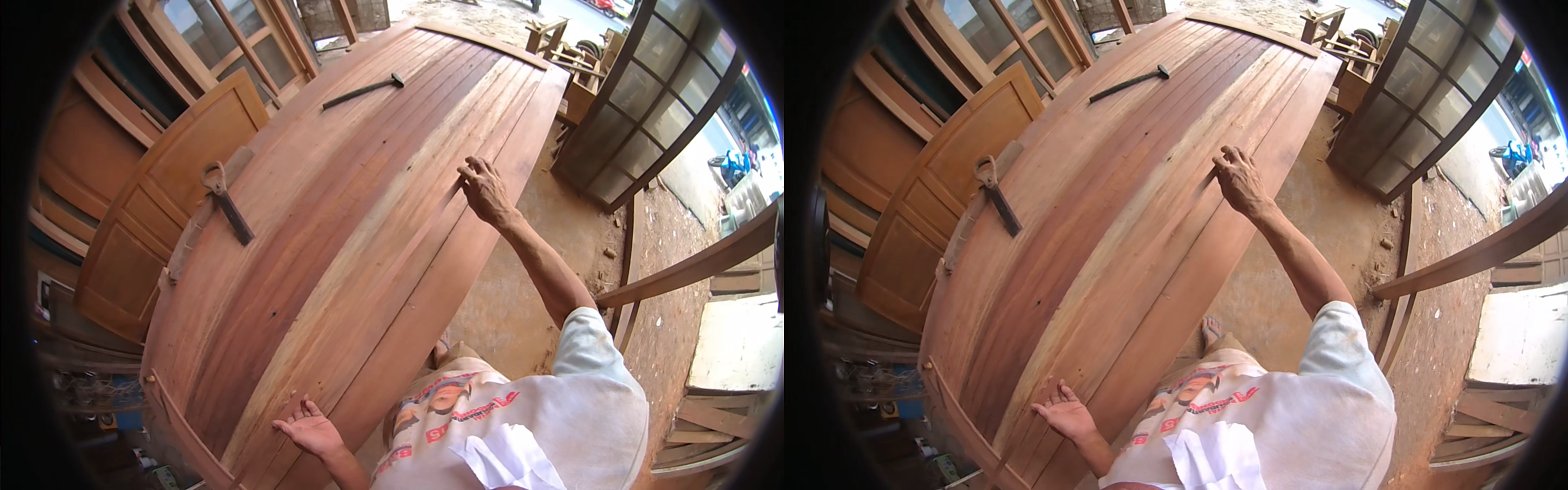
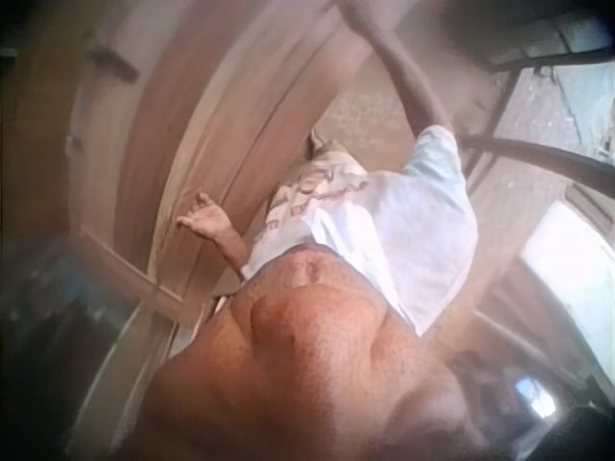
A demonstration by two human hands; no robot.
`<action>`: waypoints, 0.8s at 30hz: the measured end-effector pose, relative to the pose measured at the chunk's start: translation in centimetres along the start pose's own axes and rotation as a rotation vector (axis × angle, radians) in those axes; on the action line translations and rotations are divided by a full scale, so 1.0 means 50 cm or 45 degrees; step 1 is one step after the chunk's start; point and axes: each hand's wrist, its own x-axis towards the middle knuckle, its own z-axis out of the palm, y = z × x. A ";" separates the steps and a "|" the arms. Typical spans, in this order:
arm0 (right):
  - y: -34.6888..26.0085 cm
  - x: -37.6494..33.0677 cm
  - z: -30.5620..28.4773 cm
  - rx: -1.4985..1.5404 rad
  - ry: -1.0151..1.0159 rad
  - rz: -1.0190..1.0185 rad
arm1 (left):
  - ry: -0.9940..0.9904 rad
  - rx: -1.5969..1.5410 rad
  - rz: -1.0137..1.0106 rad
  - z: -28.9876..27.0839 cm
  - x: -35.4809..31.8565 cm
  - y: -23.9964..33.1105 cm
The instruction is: The person assembles a large wooden door by fitting thin wooden slats into the frame, marking a slat with a pen, cutting it to length with a handsaw, and hammering it into place.
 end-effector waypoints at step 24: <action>0.334 0.114 0.078 0.168 -0.223 -0.276 | 0.341 0.030 -0.023 0.161 -0.070 -0.275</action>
